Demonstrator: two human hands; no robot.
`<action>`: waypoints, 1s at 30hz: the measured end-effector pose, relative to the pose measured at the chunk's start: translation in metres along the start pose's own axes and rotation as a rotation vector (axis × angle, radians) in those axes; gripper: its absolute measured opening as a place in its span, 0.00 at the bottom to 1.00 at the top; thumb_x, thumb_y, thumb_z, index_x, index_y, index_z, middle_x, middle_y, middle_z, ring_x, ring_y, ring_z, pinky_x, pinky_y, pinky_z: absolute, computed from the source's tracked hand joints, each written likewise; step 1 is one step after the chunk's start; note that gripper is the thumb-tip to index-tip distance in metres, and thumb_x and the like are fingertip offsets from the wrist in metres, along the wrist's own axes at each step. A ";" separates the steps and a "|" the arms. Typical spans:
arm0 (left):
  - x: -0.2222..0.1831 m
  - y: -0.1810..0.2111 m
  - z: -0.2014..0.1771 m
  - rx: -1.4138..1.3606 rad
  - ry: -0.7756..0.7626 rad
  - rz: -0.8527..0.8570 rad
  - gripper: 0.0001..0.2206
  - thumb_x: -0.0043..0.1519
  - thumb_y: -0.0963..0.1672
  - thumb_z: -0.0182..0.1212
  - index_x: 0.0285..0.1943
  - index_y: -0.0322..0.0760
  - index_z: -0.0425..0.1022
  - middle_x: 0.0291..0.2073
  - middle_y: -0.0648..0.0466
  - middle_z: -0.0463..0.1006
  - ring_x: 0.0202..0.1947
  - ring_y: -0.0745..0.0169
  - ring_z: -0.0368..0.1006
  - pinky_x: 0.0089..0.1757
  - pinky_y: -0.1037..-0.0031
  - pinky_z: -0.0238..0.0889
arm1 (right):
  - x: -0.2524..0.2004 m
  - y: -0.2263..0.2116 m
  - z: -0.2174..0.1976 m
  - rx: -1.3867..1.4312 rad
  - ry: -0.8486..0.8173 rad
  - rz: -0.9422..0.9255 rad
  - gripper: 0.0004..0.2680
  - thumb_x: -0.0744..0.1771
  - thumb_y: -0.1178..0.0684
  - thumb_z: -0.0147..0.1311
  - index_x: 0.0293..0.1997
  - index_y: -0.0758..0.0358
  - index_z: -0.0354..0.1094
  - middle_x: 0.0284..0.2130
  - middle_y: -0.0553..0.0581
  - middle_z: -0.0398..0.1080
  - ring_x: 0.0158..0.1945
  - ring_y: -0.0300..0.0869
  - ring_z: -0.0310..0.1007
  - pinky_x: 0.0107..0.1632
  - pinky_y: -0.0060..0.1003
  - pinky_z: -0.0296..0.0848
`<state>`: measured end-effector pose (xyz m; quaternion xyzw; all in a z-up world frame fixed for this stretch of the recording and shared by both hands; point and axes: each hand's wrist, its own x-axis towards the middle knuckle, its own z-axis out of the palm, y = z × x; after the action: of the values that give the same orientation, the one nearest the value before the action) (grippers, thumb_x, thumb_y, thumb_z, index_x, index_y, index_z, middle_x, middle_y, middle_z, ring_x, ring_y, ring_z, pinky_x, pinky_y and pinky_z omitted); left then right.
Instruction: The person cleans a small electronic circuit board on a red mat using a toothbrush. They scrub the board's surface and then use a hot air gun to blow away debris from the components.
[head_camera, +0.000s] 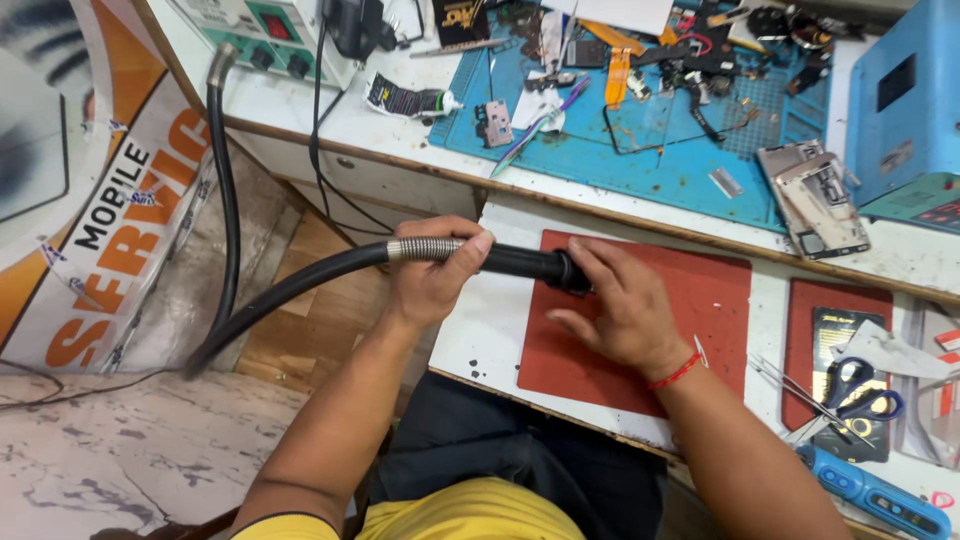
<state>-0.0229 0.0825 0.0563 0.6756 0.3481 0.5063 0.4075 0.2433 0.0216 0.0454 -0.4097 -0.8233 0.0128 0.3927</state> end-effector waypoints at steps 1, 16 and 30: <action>0.001 0.006 0.001 -0.013 -0.008 -0.005 0.11 0.66 0.45 0.64 0.37 0.31 0.80 0.21 0.56 0.74 0.23 0.73 0.67 0.28 0.75 0.60 | -0.002 -0.005 0.005 0.017 -0.023 0.053 0.29 0.61 0.48 0.70 0.66 0.67 0.60 0.53 0.67 0.69 0.48 0.58 0.76 0.48 0.47 0.77; 0.006 -0.103 0.067 -0.973 0.278 -0.161 0.09 0.67 0.44 0.56 0.39 0.30 0.70 0.35 0.40 0.77 0.40 0.40 0.81 0.47 0.51 0.76 | -0.019 0.039 0.001 0.006 -0.079 0.241 0.23 0.66 0.44 0.71 0.62 0.66 0.65 0.54 0.66 0.67 0.54 0.58 0.70 0.55 0.47 0.74; -0.015 -0.113 0.063 -0.834 0.174 -0.136 0.07 0.69 0.42 0.53 0.40 0.34 0.72 0.34 0.53 0.79 0.37 0.62 0.78 0.44 0.68 0.72 | -0.007 0.051 -0.020 0.082 -0.460 0.169 0.13 0.64 0.55 0.69 0.51 0.67 0.73 0.43 0.62 0.74 0.43 0.53 0.75 0.46 0.44 0.73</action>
<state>0.0275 0.1048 -0.0620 0.3833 0.1905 0.6309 0.6471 0.2935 0.0447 0.0373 -0.4470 -0.8527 0.1718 0.2088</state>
